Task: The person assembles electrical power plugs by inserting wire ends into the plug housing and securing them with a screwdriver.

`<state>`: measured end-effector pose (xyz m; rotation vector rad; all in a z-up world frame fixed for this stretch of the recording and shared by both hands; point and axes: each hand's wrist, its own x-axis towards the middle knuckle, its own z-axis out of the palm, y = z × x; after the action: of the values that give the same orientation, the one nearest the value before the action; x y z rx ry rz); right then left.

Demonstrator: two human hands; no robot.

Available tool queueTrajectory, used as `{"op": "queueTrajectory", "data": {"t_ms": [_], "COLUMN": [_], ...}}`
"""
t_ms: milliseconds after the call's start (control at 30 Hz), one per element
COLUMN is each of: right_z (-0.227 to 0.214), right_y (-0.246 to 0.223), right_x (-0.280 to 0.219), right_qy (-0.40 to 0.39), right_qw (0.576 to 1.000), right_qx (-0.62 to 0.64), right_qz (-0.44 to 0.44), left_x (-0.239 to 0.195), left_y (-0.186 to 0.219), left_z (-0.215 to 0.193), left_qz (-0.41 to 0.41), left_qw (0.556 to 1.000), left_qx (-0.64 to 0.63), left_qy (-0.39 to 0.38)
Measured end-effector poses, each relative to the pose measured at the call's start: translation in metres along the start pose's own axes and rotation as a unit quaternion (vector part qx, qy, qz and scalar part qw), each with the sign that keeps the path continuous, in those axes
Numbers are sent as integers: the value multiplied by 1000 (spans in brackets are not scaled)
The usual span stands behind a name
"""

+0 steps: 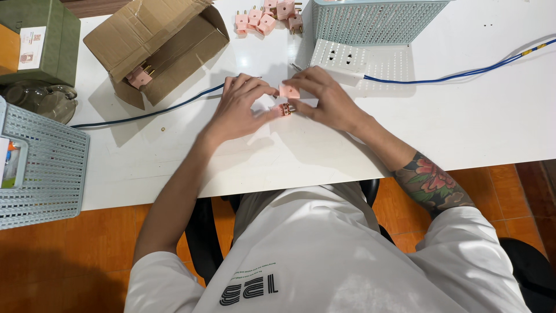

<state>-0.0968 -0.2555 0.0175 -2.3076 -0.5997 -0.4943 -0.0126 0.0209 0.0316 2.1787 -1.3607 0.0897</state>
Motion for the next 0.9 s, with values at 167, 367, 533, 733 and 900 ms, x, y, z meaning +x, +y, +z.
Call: {"op": "queueTrajectory", "data": {"t_ms": [167,367,533,733,900], "right_z": [10,23,15,7,10], "right_y": [-4,6,-4,1,11], "right_x": [-3,-5,-1,-4,-5], "right_qy": [-47,-69,-88,-106,-97], "right_qw": [999,997,996,991,991], "right_qx": [-11,-40,-31,-76,-96], "right_qz": [-15,-22,-6,17,8], "left_x": [-5,-8,-7,-6,-1], "left_y": [-9,-12,-13,-12,-5], "left_z": [-9,-7,-7,-3,5], "left_qz": [-17,-17,-16,-20,-24], "left_qw": [998,998,998,998,998], "left_qx": [14,27,22,19,-16], "left_qy": [-64,-59,-58,-60,-58]}}
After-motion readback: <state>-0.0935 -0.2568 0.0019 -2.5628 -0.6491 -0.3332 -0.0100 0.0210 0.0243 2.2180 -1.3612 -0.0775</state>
